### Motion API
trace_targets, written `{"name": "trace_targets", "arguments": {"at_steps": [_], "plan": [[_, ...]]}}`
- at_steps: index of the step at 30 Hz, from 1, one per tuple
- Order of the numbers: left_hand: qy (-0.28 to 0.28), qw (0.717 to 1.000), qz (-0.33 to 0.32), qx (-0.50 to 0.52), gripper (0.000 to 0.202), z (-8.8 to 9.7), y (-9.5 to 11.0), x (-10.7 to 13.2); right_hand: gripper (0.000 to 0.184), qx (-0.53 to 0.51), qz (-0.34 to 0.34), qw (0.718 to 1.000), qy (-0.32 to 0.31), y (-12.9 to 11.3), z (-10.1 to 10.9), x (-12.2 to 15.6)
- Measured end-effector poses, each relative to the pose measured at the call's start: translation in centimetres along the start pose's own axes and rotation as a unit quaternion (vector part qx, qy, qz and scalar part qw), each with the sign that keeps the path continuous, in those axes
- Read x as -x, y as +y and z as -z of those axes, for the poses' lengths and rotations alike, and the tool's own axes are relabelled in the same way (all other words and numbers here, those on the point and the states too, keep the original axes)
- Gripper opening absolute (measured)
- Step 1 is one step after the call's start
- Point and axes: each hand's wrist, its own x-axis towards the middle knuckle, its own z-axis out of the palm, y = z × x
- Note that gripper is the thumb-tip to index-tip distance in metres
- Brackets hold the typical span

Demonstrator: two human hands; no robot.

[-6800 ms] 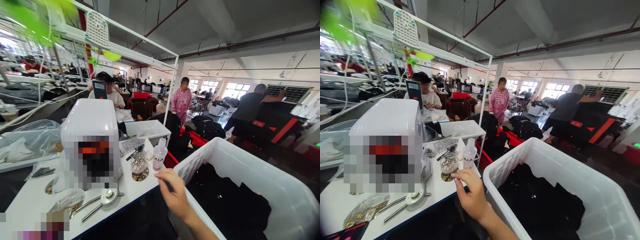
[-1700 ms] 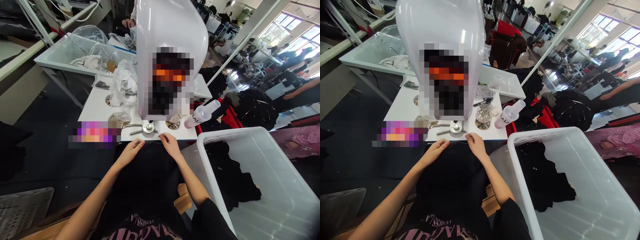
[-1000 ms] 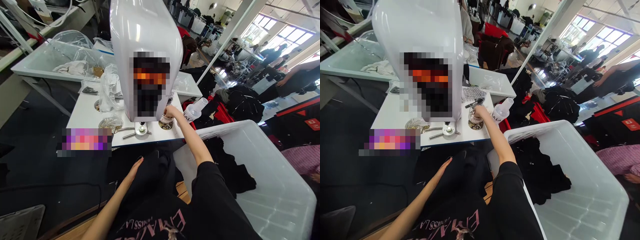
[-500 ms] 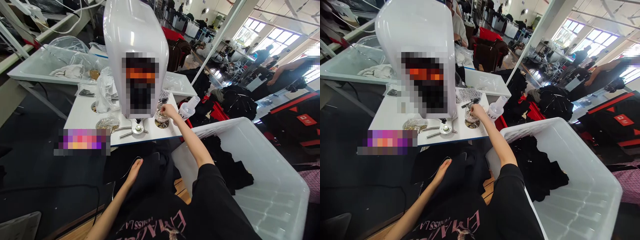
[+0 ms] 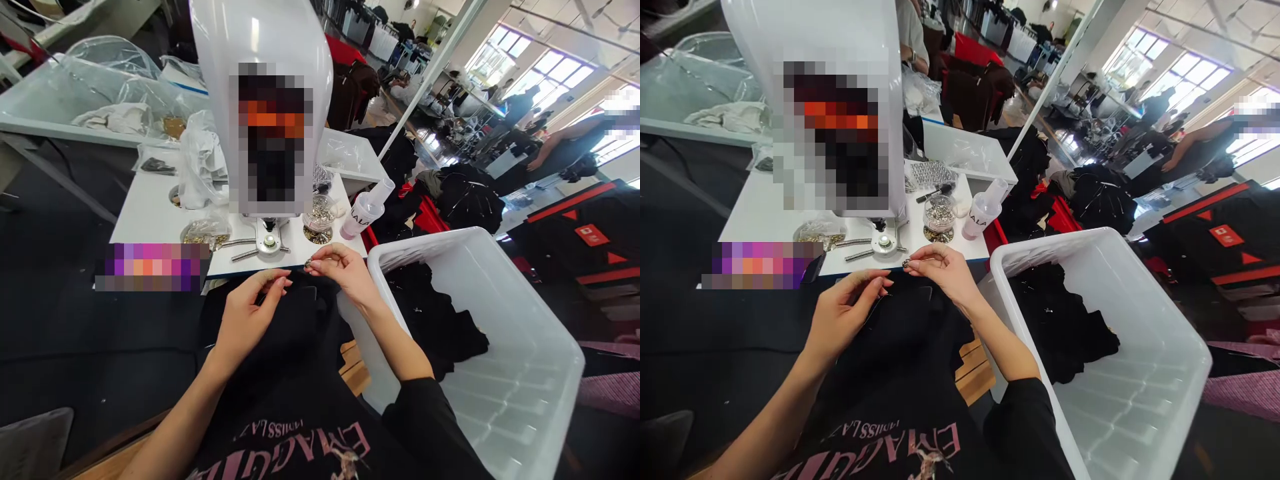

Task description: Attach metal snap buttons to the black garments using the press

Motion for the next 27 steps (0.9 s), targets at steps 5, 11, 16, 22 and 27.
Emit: {"name": "trace_targets", "arguments": {"at_steps": [5, 11, 16, 22, 27], "plan": [[0.061, 0.98, -0.164, -0.092, 0.027, -0.1, 2.3, 0.2, 0.024, 0.044, 0.016, 0.999, 0.003, -0.6, -1.1, 1.5], [0.121, 0.943, -0.253, -0.181, 0.027, -0.5, 2.7, 0.7, 0.019, 0.124, 0.051, 0.991, 0.018, -1.1, -2.1, 2.3], [0.122, 0.951, -0.206, -0.194, 0.019, -0.6, 2.6, 0.8, 0.016, 0.168, 0.069, 0.983, 0.03, -1.3, -2.3, 2.4], [0.111, 0.977, -0.13, -0.125, 0.018, -0.5, 2.7, 0.7, 0.016, 0.186, 0.081, 0.979, 0.022, -1.4, -2.2, 2.8], [0.012, 0.981, 0.071, 0.178, 0.028, 0.1, 1.7, -0.2, 0.012, 0.244, 0.143, 0.959, -0.002, -2.2, -1.9, 3.0]]}}
